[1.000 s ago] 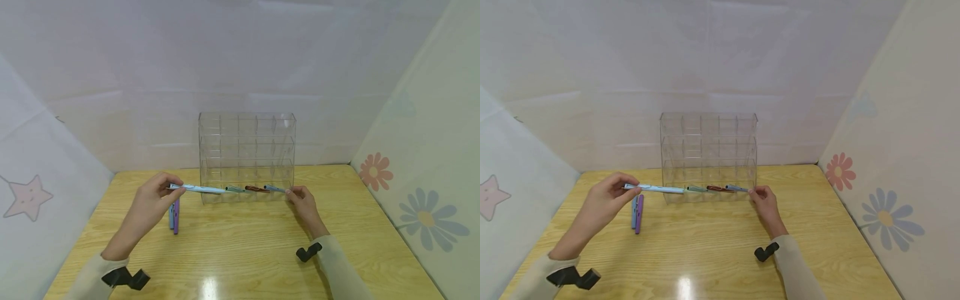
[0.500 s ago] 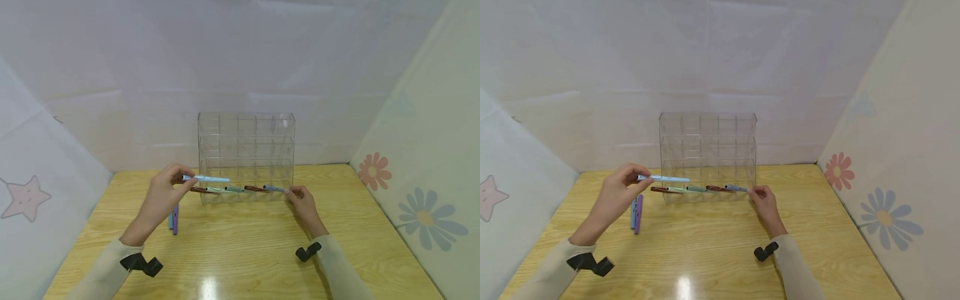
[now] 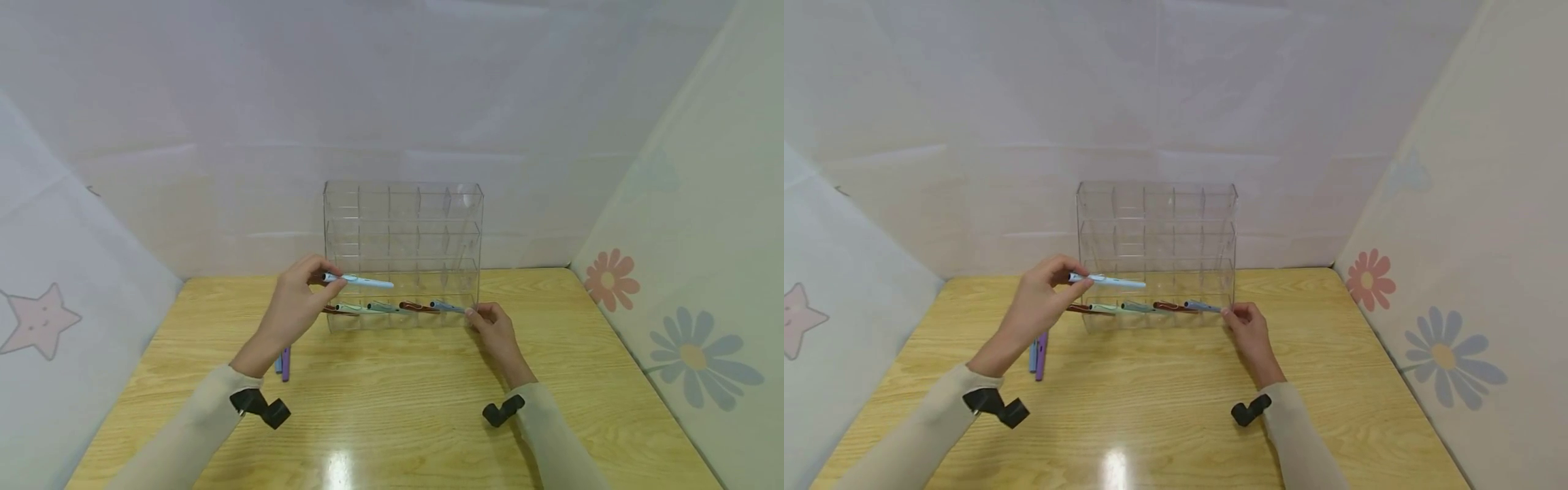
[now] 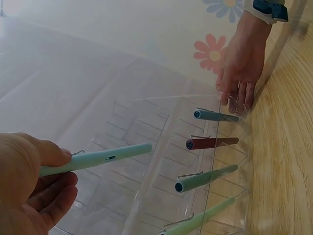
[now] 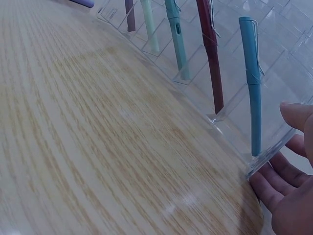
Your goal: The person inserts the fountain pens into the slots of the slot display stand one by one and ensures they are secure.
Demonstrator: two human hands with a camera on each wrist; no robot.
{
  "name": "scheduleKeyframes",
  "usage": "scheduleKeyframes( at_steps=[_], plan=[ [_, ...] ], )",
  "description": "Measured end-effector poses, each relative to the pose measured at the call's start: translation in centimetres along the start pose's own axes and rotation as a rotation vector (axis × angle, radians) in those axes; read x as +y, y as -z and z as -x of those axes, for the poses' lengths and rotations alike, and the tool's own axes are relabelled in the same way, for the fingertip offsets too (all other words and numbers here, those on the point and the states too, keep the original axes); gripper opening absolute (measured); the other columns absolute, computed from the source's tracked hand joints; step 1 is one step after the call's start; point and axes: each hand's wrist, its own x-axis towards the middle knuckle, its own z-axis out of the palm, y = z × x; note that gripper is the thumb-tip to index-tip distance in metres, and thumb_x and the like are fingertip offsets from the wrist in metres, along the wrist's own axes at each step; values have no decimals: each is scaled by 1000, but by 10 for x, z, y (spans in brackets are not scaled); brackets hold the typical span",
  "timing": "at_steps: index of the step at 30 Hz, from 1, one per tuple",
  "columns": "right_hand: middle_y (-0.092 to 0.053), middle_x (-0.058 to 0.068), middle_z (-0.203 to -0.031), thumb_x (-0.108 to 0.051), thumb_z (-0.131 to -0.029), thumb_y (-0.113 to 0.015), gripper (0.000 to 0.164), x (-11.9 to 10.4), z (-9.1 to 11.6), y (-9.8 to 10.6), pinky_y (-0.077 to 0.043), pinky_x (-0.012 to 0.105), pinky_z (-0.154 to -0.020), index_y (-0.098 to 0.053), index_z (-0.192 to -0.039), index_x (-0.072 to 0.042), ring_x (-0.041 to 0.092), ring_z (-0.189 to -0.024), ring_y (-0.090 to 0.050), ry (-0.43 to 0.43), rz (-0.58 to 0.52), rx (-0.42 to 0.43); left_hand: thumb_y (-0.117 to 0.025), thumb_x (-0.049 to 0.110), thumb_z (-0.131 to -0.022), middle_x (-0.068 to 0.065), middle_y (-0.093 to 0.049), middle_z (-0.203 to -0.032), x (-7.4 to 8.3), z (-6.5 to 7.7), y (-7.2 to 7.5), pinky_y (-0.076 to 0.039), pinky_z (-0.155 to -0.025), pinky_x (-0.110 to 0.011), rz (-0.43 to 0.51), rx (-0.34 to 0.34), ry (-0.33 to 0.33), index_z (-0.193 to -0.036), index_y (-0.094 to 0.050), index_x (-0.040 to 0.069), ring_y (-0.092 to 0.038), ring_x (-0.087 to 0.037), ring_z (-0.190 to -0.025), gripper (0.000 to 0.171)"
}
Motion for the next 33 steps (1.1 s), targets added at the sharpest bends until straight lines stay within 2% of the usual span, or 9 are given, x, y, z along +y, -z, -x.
scheduleKeyframes(
  at_steps=[2,10,16,20,25,33],
  plan=[
    [-63,21,-140,-24,-109,-63,37,-1,0,0,-56,49,-108,-55,-135,2,36,-129,-64,-4,4,0,-75,15,-101,-6,-70,-116,1,-4,-5,-60,-95,-49,21,-8,0,-112,-72,12,-71,-25,-106,12],
    [-64,16,-140,-32,-108,-65,41,1,2,-1,-57,42,-106,-56,-135,-3,28,-126,-66,29,-4,17,-74,12,-102,-8,-69,-117,7,-23,-24,-61,-93,-41,87,-27,-2,-112,-72,8,-69,-24,-103,12],
    [-63,18,-140,-32,-108,-66,40,2,3,-1,-58,38,-102,-57,-133,-1,29,-123,-67,57,-5,18,-73,14,-103,-9,-69,-116,9,-32,-35,-61,-88,-39,122,-18,17,-112,-71,8,-70,-25,-103,12],
    [-63,17,-140,-34,-108,-65,41,3,3,0,-58,38,-103,-57,-133,-2,30,-125,-66,58,-3,20,-72,17,-103,-8,-68,-117,11,-38,-43,-62,-90,-42,128,-28,36,-113,-71,10,-70,-26,-105,12],
    [-64,15,-138,-34,-108,-64,40,5,2,2,-58,39,-105,-57,-134,-3,30,-127,-65,53,-5,25,-72,17,-104,-9,-68,-116,14,-46,-55,-62,-92,-43,134,-35,23,-113,-71,10,-69,-26,-105,12],
    [-63,13,-137,-32,-107,-67,39,7,1,1,-58,34,-100,-58,-131,-3,16,-115,-66,60,-16,25,-73,17,-103,-8,-70,-113,17,-56,-70,-63,-86,-40,100,-4,12,-109,-71,11,-72,-25,-98,9]
  ],
)
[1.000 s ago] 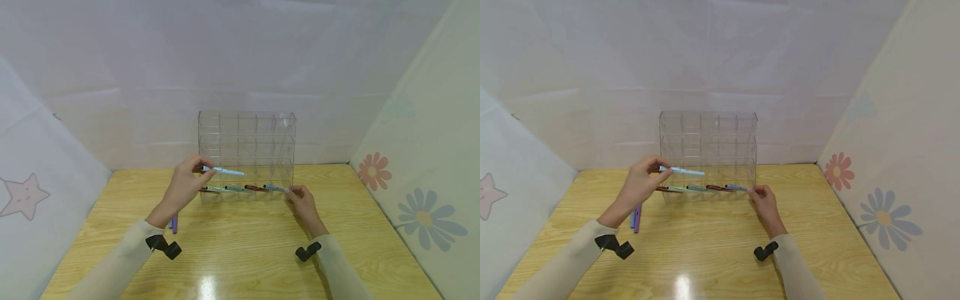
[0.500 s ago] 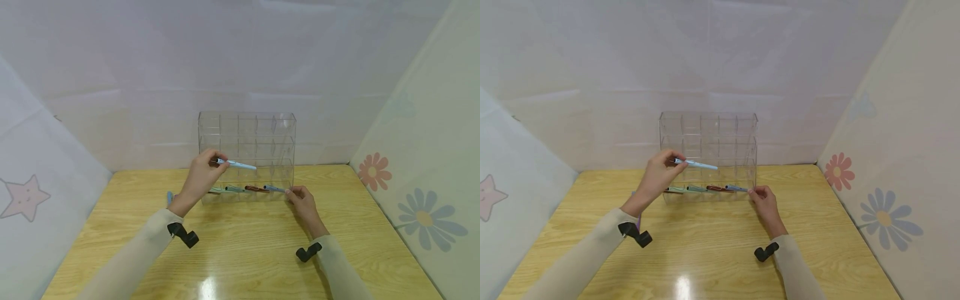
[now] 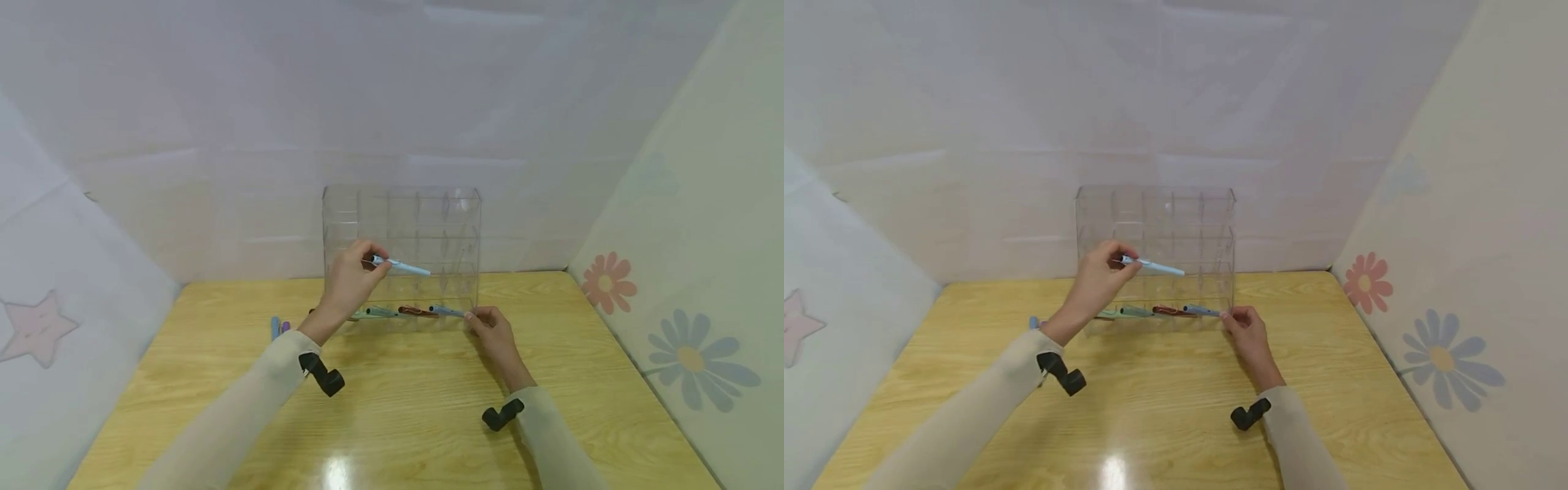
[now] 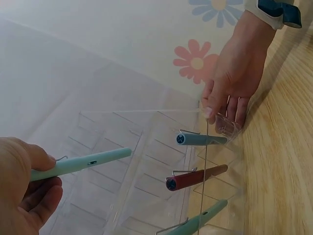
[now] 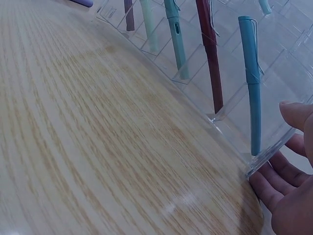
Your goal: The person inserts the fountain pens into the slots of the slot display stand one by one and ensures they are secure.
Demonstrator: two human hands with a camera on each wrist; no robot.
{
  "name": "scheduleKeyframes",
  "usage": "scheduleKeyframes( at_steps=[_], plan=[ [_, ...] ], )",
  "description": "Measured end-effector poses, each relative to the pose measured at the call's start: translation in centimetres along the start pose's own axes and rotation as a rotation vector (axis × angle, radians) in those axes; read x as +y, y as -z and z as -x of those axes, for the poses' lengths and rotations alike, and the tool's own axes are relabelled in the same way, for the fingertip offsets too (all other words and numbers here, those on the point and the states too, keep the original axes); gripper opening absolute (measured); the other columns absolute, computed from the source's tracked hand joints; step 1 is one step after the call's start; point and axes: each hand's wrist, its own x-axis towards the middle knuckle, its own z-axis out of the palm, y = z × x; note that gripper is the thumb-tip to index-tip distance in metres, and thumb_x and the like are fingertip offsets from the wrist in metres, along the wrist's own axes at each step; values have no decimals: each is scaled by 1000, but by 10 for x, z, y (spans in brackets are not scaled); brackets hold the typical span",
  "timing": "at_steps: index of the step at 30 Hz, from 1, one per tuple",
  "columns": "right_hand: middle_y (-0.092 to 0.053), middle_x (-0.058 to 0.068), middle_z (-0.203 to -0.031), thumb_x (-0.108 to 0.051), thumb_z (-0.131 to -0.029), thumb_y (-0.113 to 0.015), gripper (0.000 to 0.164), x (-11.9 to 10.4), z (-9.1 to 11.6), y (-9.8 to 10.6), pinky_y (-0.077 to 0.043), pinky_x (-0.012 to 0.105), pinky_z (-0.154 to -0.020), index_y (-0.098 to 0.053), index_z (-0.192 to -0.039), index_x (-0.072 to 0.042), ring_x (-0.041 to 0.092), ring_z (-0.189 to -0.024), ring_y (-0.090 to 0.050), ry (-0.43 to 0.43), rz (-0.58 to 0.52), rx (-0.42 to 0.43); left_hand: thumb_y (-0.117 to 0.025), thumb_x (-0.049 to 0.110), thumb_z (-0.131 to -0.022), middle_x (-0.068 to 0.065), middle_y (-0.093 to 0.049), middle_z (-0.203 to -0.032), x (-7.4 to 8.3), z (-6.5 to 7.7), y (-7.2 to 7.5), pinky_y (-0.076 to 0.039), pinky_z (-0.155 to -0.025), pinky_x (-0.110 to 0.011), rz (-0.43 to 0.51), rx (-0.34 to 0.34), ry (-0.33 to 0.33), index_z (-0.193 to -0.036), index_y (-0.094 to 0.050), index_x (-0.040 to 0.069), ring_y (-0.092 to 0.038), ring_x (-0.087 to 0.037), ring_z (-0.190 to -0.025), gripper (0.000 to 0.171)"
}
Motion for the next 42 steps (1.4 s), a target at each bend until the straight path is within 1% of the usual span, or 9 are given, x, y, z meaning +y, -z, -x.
scheduleKeyframes(
  at_steps=[4,10,13,16,22,25,30,34,42],
  plan=[
    [-63,12,-140,-33,-107,-66,40,-1,1,0,-57,35,-103,-58,-133,-4,17,-119,-65,-7,-3,-16,-71,15,-104,-10,-68,-116,3,-5,-7,-63,-86,-40,2,-18,16,-111,-70,10,-71,-26,-100,9],
    [-63,15,-138,-25,-109,-63,36,-18,8,2,-53,49,-112,-56,-134,0,37,-133,-62,-38,-24,-37,-69,14,-105,-9,-64,-120,2,-8,-19,-62,-86,-37,-7,-67,46,-111,-68,8,-68,-24,-101,8],
    [-64,16,-136,-22,-109,-63,34,-26,12,4,-52,53,-113,-57,-134,1,40,-134,-61,-52,-17,-41,-68,13,-105,-9,-64,-119,1,-10,-25,-61,-84,-37,-16,-80,46,-113,-68,6,-68,-24,-100,10],
    [-64,13,-135,-24,-109,-63,35,-25,11,5,-53,51,-112,-57,-134,0,37,-132,-62,-53,-15,-33,-67,12,-106,-9,-66,-118,-1,-11,-30,-61,-84,-36,-28,-84,47,-113,-68,5,-68,-23,-99,11],
    [-63,9,-136,-34,-108,-66,42,-5,3,3,-57,41,-107,-57,-136,-4,29,-127,-64,-23,-11,-14,-68,9,-104,-12,-68,-119,-3,-12,-37,-63,-88,-38,-45,-104,46,-119,-67,2,-72,-26,-103,16],
    [-64,10,-135,-36,-107,-67,43,-2,1,2,-58,37,-103,-58,-135,-4,26,-124,-66,-8,-8,-7,-68,8,-104,-12,-69,-121,-4,-12,-39,-63,-90,-38,-49,-112,48,-122,-65,4,-72,-26,-106,19],
    [-65,9,-132,-36,-106,-68,43,-3,2,2,-59,31,-98,-58,-134,-3,18,-115,-67,1,-6,1,-69,9,-103,-12,-68,-123,-6,-11,-42,-63,-91,-37,-55,-110,53,-124,-64,8,-70,-25,-108,21],
    [-66,8,-130,-34,-106,-68,42,-5,3,1,-59,30,-97,-58,-133,-3,14,-111,-67,0,-9,8,-69,8,-103,-13,-67,-123,-6,-12,-44,-63,-90,-36,-63,-107,56,-126,-62,8,-69,-25,-107,25],
    [-65,9,-129,-34,-106,-68,41,-5,2,2,-59,31,-98,-59,-132,-4,15,-112,-67,2,-13,1,-70,6,-101,-15,-66,-126,-4,-10,-44,-62,-93,-36,-41,-109,48,-127,-61,5,-68,-26,-110,27]
  ],
)
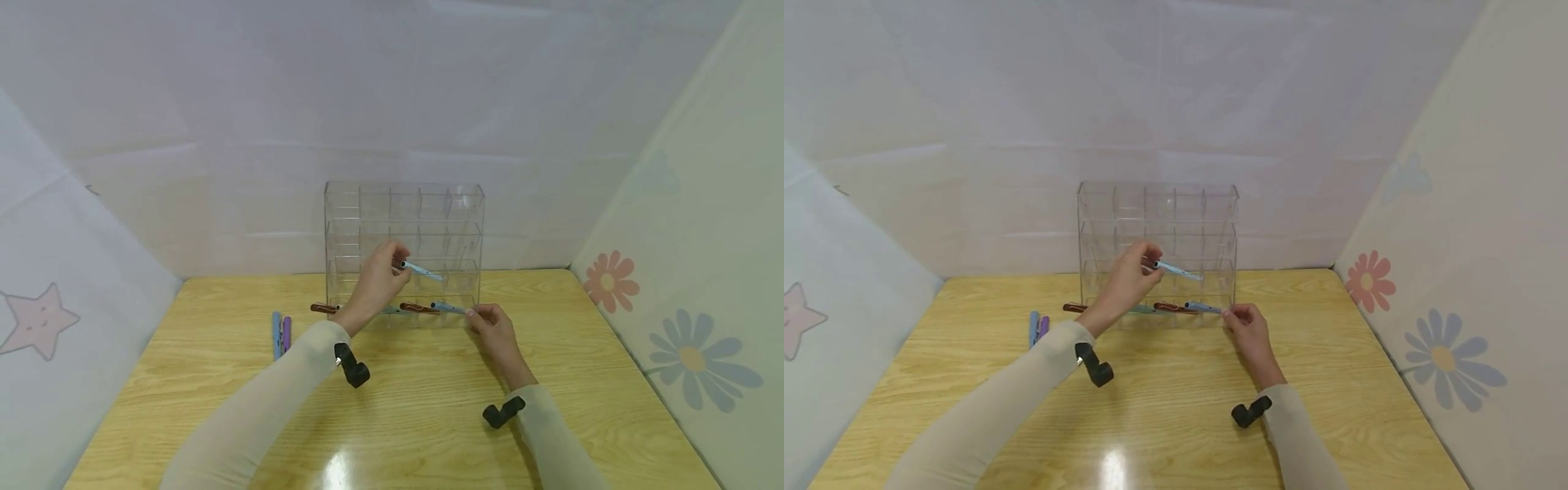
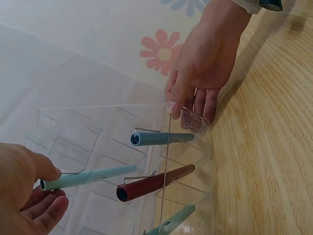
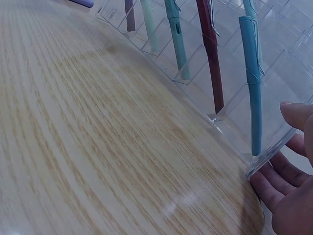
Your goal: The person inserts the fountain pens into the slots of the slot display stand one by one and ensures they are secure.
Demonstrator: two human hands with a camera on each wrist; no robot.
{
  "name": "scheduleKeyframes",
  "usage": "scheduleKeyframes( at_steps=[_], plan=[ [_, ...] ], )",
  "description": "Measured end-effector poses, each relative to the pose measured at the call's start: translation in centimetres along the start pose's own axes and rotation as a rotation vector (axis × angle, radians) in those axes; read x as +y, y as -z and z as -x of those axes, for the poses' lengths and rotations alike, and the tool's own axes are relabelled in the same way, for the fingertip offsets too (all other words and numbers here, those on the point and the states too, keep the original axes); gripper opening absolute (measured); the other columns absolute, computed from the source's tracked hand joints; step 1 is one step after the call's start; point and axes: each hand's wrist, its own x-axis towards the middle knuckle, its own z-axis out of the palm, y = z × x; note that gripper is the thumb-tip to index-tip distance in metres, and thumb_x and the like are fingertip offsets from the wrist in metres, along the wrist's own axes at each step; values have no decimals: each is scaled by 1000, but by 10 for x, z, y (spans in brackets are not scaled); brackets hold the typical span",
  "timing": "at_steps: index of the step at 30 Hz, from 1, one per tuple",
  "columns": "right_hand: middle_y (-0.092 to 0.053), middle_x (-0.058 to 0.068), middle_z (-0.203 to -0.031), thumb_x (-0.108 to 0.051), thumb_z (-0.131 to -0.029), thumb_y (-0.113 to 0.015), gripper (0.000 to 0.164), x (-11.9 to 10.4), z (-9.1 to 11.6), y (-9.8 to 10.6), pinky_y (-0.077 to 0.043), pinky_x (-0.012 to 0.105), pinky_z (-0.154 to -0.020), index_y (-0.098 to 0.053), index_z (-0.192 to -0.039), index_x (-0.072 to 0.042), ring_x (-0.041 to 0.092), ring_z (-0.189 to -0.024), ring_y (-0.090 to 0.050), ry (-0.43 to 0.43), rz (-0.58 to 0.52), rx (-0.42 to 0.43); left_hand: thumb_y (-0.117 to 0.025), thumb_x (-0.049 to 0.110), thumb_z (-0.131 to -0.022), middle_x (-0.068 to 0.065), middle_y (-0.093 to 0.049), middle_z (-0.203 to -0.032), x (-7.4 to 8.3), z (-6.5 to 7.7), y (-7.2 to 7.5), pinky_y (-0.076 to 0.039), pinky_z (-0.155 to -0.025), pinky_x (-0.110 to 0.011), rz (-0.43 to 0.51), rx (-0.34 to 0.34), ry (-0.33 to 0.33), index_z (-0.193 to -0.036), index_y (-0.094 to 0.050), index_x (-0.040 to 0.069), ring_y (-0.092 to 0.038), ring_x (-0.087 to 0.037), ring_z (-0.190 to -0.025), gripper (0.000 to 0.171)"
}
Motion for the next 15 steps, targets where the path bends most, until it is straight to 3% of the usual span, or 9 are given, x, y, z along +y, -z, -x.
scheduleKeyframes(
  at_steps=[9,15],
  plan=[
    [-66,7,-127,-31,-106,-68,39,0,0,1,-59,28,-94,-59,-131,-3,15,-110,-68,10,1,-1,-65,7,-104,-12,-67,-124,-4,2,1,-60,-93,-39,7,-4,15,-123,-63,6,-67,-25,-108,19],
    [-64,17,-135,-23,-108,-65,36,-22,9,2,-58,41,-104,-57,-133,2,33,-125,-65,-42,-1,-33,-65,8,-105,-11,-67,-123,-2,2,2,-61,-92,-39,9,-6,36,-124,-63,7,-68,-25,-108,20]
  ],
)
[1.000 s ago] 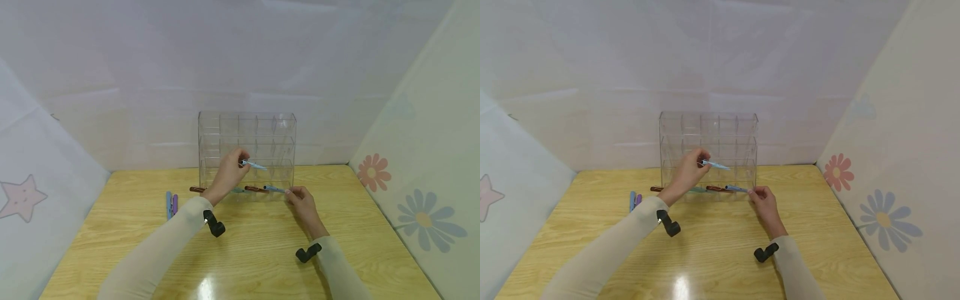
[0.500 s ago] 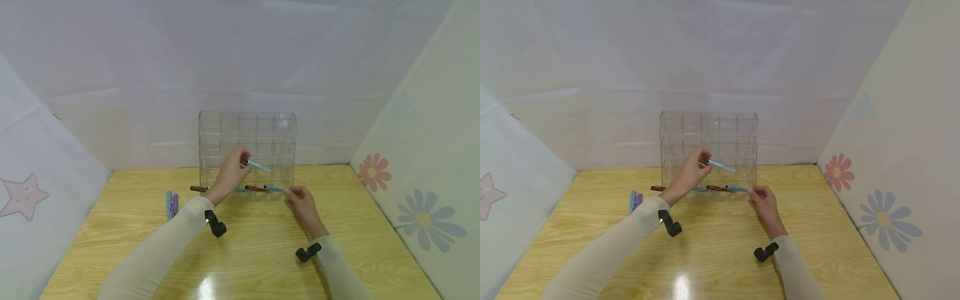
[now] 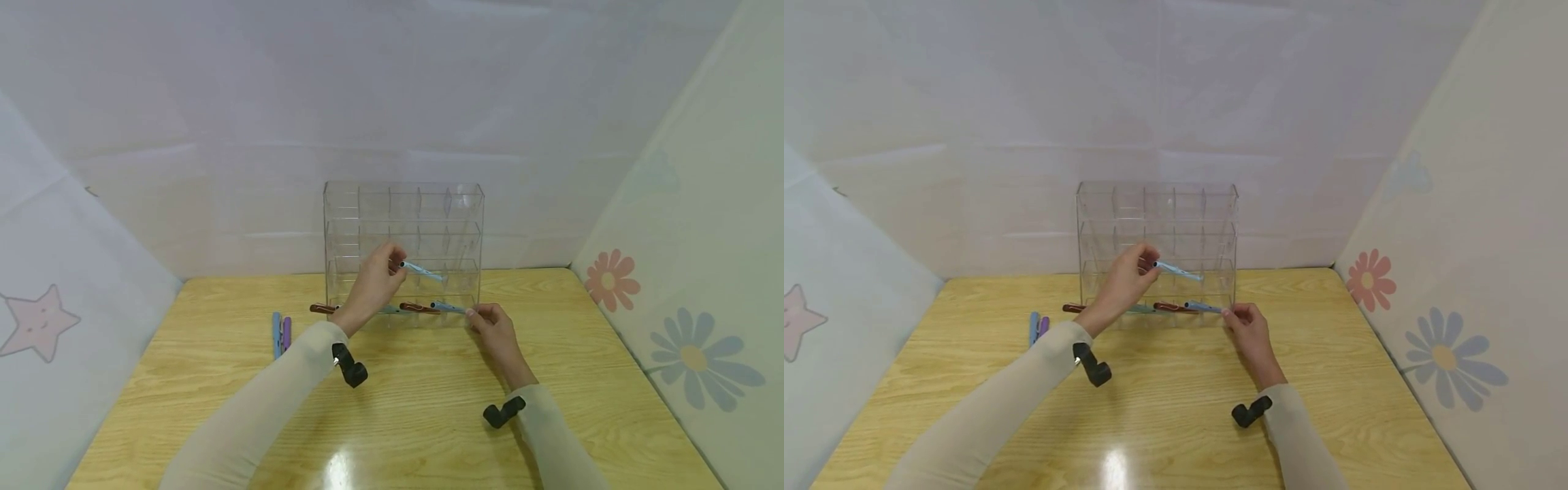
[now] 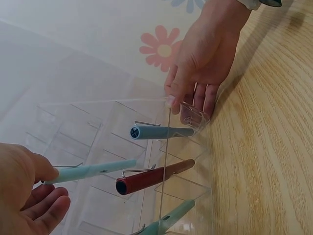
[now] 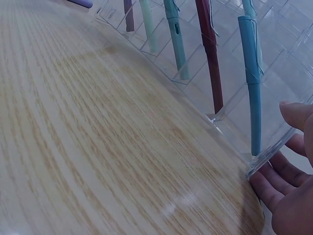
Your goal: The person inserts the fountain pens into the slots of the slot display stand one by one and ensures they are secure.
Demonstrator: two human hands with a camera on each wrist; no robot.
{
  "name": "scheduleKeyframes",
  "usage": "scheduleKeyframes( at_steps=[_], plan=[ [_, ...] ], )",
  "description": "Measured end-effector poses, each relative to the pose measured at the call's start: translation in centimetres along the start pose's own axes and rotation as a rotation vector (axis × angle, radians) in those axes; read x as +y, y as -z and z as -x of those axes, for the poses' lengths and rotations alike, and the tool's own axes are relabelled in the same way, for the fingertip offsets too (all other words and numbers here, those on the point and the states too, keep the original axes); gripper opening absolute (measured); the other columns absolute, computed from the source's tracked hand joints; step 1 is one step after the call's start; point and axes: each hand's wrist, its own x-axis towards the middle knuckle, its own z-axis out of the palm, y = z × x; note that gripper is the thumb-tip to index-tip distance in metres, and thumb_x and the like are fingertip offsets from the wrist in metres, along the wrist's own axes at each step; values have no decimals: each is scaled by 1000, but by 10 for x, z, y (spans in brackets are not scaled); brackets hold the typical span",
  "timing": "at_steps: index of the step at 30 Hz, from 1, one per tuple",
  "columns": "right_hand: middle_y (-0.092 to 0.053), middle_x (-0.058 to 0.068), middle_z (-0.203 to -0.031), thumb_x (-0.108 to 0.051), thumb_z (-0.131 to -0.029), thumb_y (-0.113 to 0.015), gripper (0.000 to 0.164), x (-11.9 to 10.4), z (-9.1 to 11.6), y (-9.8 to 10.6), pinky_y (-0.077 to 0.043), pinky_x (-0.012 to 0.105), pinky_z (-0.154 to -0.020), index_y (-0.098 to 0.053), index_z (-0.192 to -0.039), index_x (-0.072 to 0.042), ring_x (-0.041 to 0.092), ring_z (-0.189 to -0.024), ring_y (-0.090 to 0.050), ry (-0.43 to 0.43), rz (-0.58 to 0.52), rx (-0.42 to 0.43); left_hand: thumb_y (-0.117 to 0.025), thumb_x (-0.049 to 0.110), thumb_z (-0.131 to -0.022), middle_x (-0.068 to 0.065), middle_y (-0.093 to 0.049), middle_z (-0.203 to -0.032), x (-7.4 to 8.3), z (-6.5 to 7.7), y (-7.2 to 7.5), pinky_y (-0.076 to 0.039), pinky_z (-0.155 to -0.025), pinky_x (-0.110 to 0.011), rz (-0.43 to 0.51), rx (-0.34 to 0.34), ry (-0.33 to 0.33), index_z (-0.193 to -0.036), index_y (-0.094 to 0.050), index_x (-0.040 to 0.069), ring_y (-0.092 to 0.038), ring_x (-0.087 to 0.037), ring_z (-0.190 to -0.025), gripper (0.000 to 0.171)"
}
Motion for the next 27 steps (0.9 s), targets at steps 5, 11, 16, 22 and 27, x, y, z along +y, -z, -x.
scheduleKeyframes(
  at_steps=[5,11,16,22,27],
  plan=[
    [-64,16,-136,-26,-108,-64,38,12,-8,1,-57,43,-107,-56,-135,1,30,-125,-66,2,8,4,-66,12,-105,-11,-65,-127,1,5,6,-62,-89,-39,17,-5,10,-129,-62,8,-68,-24,-108,25],
    [-66,13,-134,-34,-107,-67,43,22,-11,2,-59,30,-98,-57,-134,-2,14,-113,-68,44,35,28,-67,16,-106,-13,-64,-132,7,15,23,-62,-88,-42,57,14,4,-133,-61,10,-69,-24,-110,28],
    [-66,10,-130,-33,-107,-68,42,24,-11,2,-58,22,-91,-58,-133,-2,8,-107,-67,47,26,38,-69,21,-106,-7,-64,-130,11,24,38,-61,-94,-43,65,37,-5,-134,-61,11,-68,-24,-109,31],
    [-66,9,-129,-31,-107,-68,40,23,-10,0,-58,22,-91,-58,-133,-2,9,-107,-66,40,7,40,-70,21,-105,-6,-65,-128,11,38,56,-60,-96,-45,71,76,3,-134,-61,13,-69,-23,-110,31],
    [-66,9,-131,-32,-107,-67,42,22,-10,0,-58,23,-93,-57,-134,-2,9,-108,-66,38,12,28,-70,17,-104,-9,-66,-131,7,52,78,-59,-98,-46,79,140,-8,-135,-61,11,-69,-25,-111,32]
  ],
)
